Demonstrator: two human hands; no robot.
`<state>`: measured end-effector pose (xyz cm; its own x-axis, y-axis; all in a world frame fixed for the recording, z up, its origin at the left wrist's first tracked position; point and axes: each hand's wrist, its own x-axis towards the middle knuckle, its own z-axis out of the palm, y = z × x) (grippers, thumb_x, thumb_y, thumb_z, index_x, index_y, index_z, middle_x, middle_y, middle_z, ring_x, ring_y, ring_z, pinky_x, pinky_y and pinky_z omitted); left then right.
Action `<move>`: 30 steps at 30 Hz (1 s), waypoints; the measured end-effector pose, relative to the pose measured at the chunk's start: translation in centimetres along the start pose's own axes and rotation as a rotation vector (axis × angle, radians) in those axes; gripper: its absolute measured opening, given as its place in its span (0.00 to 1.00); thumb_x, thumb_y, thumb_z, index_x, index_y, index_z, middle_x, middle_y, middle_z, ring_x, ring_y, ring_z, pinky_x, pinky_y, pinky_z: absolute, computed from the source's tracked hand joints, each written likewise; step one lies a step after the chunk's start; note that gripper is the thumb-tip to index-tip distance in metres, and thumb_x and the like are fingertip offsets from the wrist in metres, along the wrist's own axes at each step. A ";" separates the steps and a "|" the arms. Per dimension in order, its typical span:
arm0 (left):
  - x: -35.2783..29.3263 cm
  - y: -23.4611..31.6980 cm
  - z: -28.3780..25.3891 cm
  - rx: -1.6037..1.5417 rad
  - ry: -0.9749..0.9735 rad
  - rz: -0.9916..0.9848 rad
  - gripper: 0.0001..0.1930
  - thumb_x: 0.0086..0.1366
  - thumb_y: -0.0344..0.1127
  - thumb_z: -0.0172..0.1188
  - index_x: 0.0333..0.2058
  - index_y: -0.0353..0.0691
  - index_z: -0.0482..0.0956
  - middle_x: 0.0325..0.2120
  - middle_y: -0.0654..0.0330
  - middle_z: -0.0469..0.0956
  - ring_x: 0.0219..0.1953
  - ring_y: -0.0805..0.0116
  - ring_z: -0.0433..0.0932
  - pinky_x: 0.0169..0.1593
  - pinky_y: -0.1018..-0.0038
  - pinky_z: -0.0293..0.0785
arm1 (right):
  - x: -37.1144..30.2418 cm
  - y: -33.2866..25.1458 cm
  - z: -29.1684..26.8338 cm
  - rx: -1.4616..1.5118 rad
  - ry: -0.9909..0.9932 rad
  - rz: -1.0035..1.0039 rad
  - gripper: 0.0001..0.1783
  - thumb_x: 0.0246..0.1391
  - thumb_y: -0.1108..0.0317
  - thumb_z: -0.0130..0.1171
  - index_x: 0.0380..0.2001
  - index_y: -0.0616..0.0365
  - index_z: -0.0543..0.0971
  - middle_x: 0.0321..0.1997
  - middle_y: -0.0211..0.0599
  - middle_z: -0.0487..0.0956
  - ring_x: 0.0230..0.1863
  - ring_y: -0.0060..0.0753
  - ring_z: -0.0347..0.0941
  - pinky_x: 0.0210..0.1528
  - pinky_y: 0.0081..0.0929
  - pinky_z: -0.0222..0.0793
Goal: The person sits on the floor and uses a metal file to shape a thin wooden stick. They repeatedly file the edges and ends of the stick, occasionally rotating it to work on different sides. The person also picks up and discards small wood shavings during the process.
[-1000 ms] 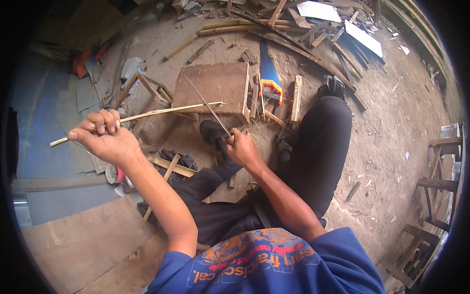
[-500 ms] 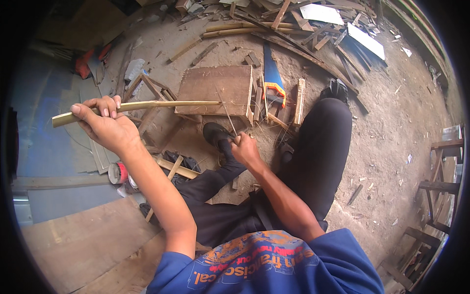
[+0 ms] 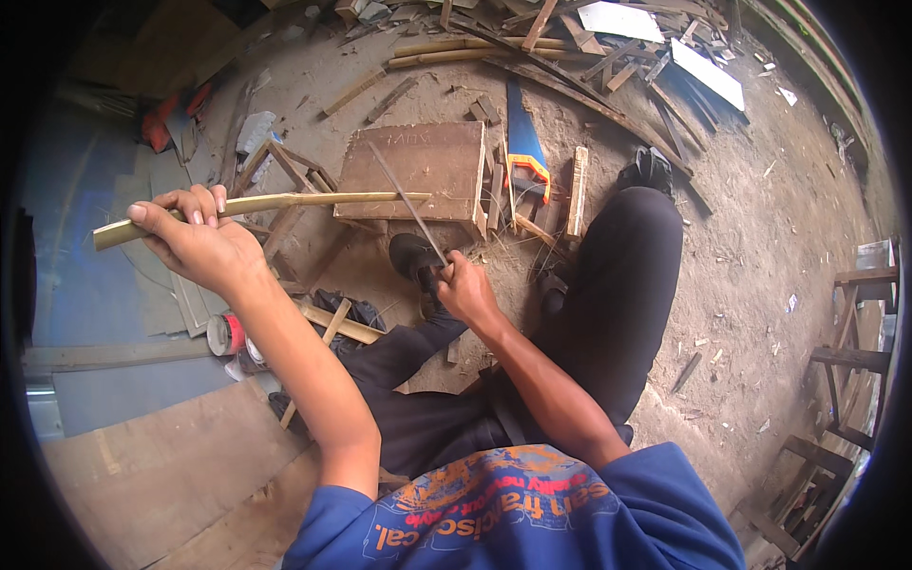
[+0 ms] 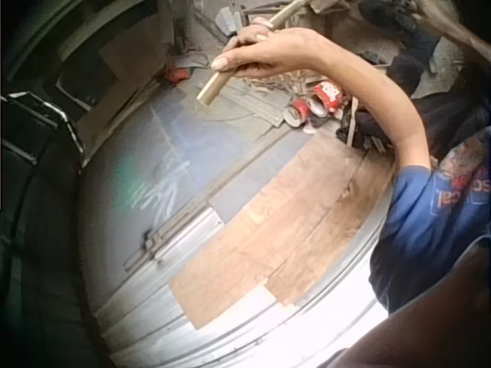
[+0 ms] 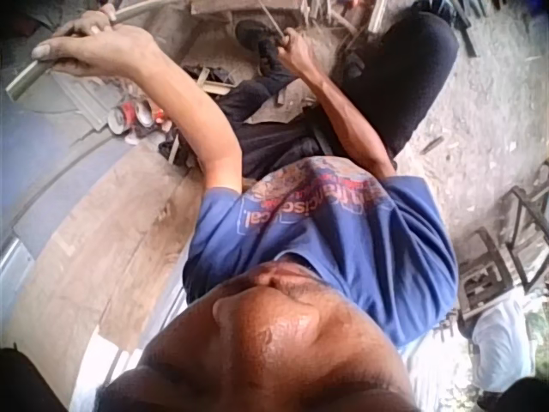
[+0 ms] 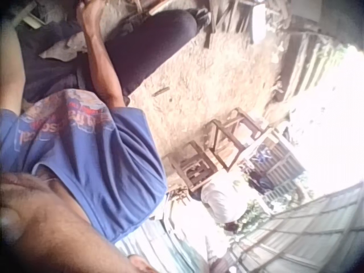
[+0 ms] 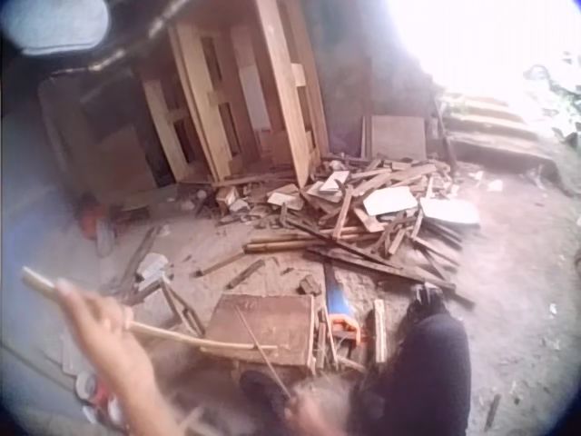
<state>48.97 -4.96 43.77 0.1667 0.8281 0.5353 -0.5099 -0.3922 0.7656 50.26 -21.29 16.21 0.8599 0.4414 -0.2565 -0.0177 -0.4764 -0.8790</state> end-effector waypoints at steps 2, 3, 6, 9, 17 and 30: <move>0.1 0.1 0.7 -0.020 -0.017 -0.008 0.22 0.75 0.56 0.46 0.28 0.46 0.60 0.14 0.70 0.51 0.19 0.77 0.51 0.31 0.75 0.57 | 1.8 2.8 0.4 0.005 0.060 0.062 0.17 0.54 0.62 0.61 0.33 0.69 0.76 0.30 0.65 0.79 0.39 0.67 0.77 0.41 0.49 0.72; 0.1 0.3 0.8 -0.020 -0.025 -0.016 0.22 0.75 0.56 0.47 0.28 0.46 0.60 0.15 0.70 0.51 0.19 0.77 0.51 0.31 0.75 0.57 | 2.1 3.4 0.1 -0.045 0.058 0.047 0.16 0.53 0.63 0.62 0.31 0.69 0.76 0.30 0.65 0.78 0.39 0.67 0.77 0.41 0.49 0.72; 0.3 -0.3 0.4 -0.007 -0.017 -0.034 0.22 0.75 0.58 0.45 0.31 0.44 0.63 0.17 0.69 0.53 0.21 0.77 0.53 0.32 0.74 0.58 | 1.0 2.1 0.8 0.032 0.051 0.055 0.16 0.53 0.62 0.62 0.31 0.69 0.76 0.30 0.65 0.79 0.39 0.67 0.77 0.41 0.49 0.72; 0.7 -0.9 -0.3 -0.191 -0.084 -0.036 0.24 0.75 0.59 0.41 0.38 0.42 0.68 0.20 0.68 0.56 0.25 0.76 0.55 0.35 0.74 0.60 | 0.8 0.5 0.9 0.032 0.041 0.047 0.20 0.55 0.57 0.64 0.31 0.69 0.75 0.27 0.60 0.78 0.35 0.64 0.78 0.38 0.49 0.72; 0.4 -0.6 -1.7 -0.085 -0.148 -0.041 0.21 0.72 0.53 0.54 0.44 0.39 0.71 0.33 0.63 0.69 0.36 0.70 0.68 0.48 0.68 0.69 | -1.9 -9.1 -1.5 0.170 -0.072 -0.181 0.21 0.61 0.57 0.62 0.29 0.65 0.70 0.16 0.51 0.73 0.21 0.52 0.74 0.28 0.38 0.69; 0.8 -1.4 -4.0 -0.046 -0.068 0.027 0.19 0.69 0.51 0.58 0.41 0.38 0.71 0.33 0.63 0.72 0.34 0.69 0.72 0.42 0.68 0.75 | -1.6 -6.5 -0.7 0.100 -0.015 -0.236 0.16 0.56 0.62 0.64 0.35 0.65 0.76 0.21 0.56 0.77 0.30 0.60 0.79 0.32 0.46 0.71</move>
<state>46.44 -2.13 41.74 0.2084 0.7881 0.5792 -0.5531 -0.3935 0.7343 49.40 -19.43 22.65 0.8387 0.5429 -0.0445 0.1319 -0.2817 -0.9504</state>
